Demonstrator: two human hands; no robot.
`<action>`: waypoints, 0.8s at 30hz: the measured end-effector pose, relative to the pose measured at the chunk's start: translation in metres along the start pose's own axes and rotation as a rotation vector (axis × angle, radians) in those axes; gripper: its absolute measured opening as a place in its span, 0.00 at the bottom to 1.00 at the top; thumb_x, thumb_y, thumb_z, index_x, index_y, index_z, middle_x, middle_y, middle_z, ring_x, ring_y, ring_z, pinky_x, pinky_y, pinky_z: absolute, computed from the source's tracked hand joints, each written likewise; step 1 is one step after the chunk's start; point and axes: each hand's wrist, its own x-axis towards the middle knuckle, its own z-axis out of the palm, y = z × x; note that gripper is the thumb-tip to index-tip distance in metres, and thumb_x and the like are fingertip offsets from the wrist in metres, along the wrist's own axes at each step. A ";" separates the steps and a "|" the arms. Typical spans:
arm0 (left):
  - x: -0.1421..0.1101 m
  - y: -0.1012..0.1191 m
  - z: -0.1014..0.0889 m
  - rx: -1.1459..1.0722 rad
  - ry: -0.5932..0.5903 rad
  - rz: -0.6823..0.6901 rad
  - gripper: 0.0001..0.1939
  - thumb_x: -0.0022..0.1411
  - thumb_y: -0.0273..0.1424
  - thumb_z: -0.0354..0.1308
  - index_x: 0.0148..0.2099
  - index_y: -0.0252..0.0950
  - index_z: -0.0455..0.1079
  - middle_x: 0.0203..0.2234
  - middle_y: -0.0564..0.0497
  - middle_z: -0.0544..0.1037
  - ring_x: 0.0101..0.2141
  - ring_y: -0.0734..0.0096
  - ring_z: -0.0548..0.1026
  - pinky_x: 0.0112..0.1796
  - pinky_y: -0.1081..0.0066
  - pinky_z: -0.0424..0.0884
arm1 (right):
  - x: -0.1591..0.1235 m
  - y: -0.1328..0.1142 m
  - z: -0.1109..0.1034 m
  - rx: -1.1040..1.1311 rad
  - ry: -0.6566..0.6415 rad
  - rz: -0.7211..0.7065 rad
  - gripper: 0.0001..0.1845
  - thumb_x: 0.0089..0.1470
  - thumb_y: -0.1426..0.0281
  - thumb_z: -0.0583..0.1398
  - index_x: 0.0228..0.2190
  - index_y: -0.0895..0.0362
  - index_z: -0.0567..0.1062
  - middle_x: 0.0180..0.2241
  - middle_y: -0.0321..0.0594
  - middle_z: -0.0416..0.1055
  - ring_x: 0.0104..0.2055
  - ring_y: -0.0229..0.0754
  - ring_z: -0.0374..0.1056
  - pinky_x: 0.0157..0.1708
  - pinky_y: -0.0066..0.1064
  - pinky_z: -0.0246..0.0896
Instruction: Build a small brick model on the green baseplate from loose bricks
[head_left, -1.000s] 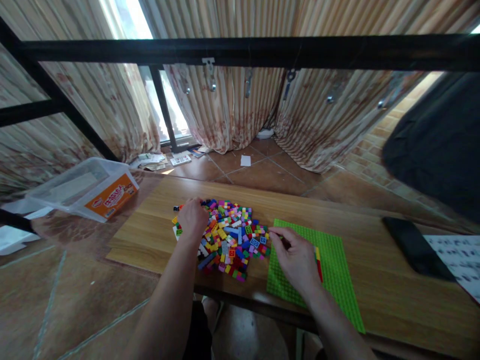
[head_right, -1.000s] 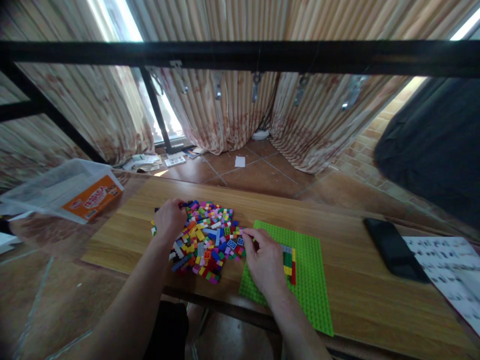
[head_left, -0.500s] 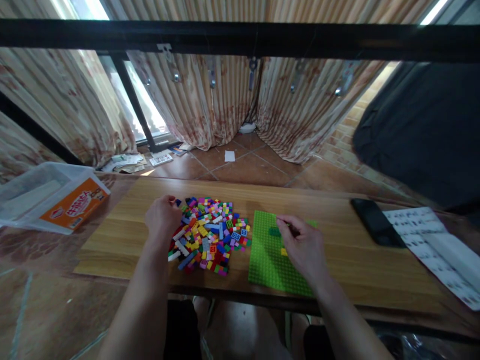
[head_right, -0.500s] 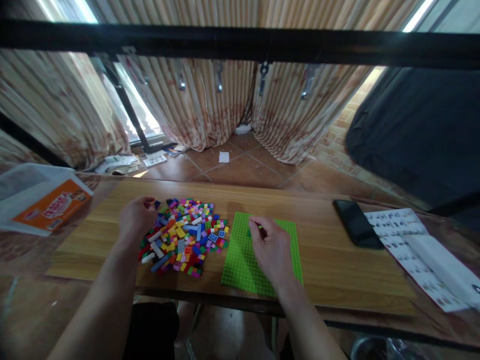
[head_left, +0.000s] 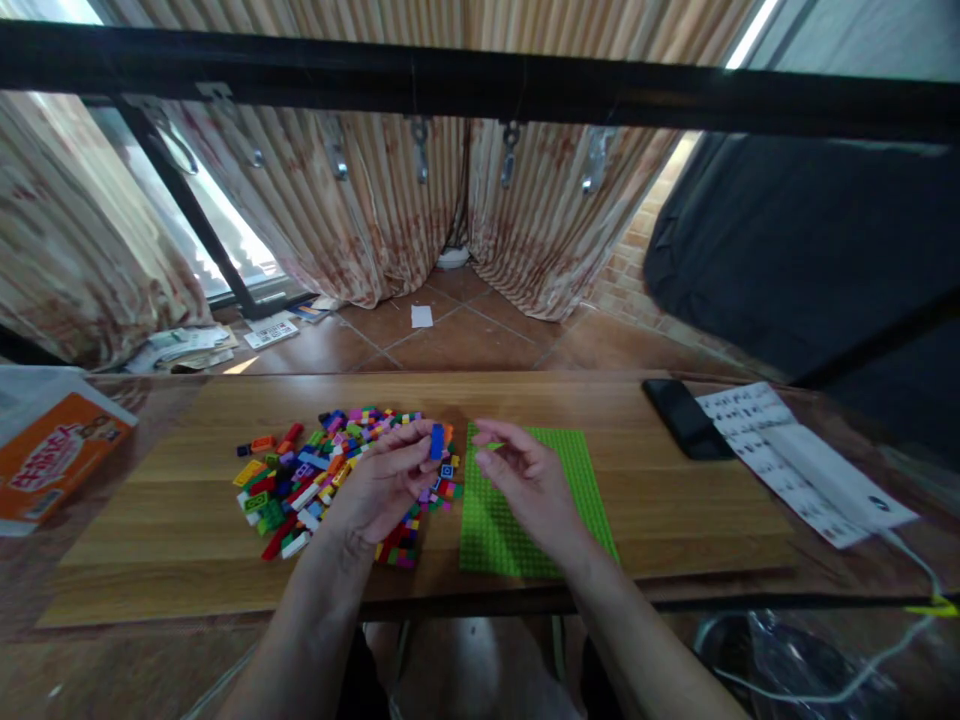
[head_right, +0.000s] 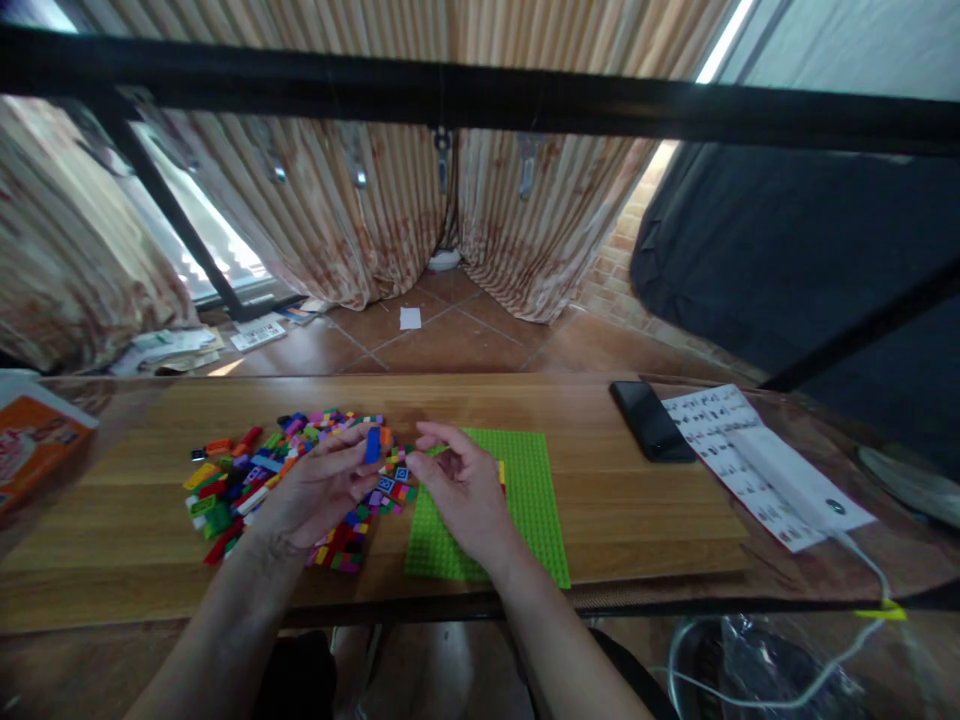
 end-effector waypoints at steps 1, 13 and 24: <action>0.001 -0.005 0.004 0.000 -0.028 -0.017 0.13 0.47 0.24 0.68 0.38 0.33 0.75 0.26 0.53 0.74 0.23 0.83 0.67 0.24 0.81 0.66 | 0.001 -0.001 0.004 0.028 -0.005 0.002 0.20 0.49 0.58 0.64 0.43 0.51 0.77 0.37 0.38 0.76 0.30 0.35 0.68 0.29 0.27 0.66; 0.009 -0.021 0.010 0.134 -0.066 -0.081 0.14 0.49 0.34 0.70 0.35 0.31 0.73 0.25 0.52 0.77 0.25 0.78 0.75 0.27 0.79 0.73 | 0.004 0.017 0.006 -0.184 0.027 -0.113 0.06 0.51 0.66 0.65 0.33 0.51 0.81 0.30 0.37 0.75 0.32 0.39 0.69 0.34 0.31 0.65; 0.008 -0.008 -0.004 0.292 0.127 0.015 0.17 0.41 0.32 0.73 0.33 0.31 0.73 0.24 0.52 0.78 0.24 0.74 0.77 0.28 0.75 0.75 | -0.003 0.009 0.012 -0.337 0.079 -0.173 0.10 0.57 0.69 0.58 0.35 0.53 0.81 0.32 0.41 0.76 0.34 0.41 0.71 0.35 0.32 0.65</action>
